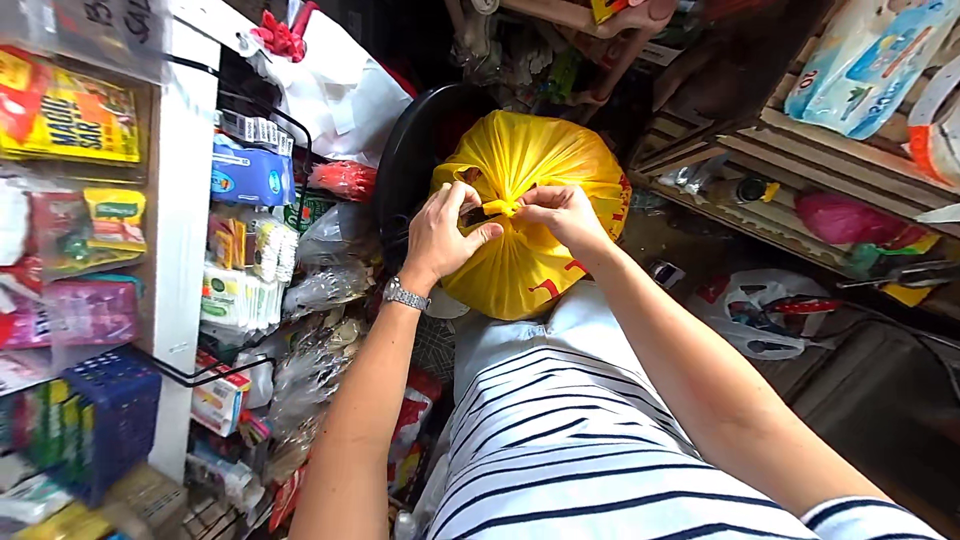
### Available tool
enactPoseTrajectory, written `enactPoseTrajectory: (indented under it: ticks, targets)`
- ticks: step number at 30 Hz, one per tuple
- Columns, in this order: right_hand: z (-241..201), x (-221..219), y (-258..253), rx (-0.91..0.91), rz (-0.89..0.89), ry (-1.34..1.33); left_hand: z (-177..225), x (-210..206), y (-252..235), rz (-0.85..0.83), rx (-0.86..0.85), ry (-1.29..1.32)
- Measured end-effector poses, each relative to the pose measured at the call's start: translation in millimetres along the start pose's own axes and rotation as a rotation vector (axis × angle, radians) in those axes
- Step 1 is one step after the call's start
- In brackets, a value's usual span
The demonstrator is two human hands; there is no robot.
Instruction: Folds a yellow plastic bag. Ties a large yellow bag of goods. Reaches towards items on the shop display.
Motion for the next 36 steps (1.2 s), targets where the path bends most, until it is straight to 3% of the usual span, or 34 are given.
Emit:
enactPoseTrajectory:
  ticks: [5,9,16,18,20,24,28,31,34,36]
  targets:
    - [-5,-1,1,-0.005,0.017,0.001,44,-16,6,0.231,-0.195,-0.247]
    - [-10,3,5,0.010,0.083,0.102,47,-27,4,0.263,-0.242,-0.323]
    - [-17,-1,9,-0.015,0.164,0.284,-1,-36,8,0.292,0.092,0.564]
    - [-17,0,10,0.005,0.163,0.316,-5,-42,11,0.305,0.118,0.639]
    - [-14,0,10,0.011,0.145,0.281,4,-35,13,0.343,0.041,0.449]
    - [-13,-1,9,-0.031,0.113,0.199,41,-25,12,0.327,-0.180,-0.245]
    - [-18,-3,6,-0.065,0.127,0.216,53,-26,8,0.326,-0.316,-0.462]
    - [-19,-5,7,-0.091,0.152,0.206,43,-21,10,0.414,-0.263,-0.278]
    - [-10,-5,6,-0.116,0.164,0.201,26,-20,10,0.489,-0.076,0.127]
    - [-1,-8,5,-0.127,0.131,0.148,15,-22,7,0.411,0.032,0.452]
Point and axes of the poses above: each hand's wrist, its own y-axis away from the middle knuckle, its own x-axis out of the back of the hand, z = x × y, the point moved 7 cm from there along -y, towards the middle knuckle, and after that the axes turned 8 degrees about y, right-handed, at the moved point
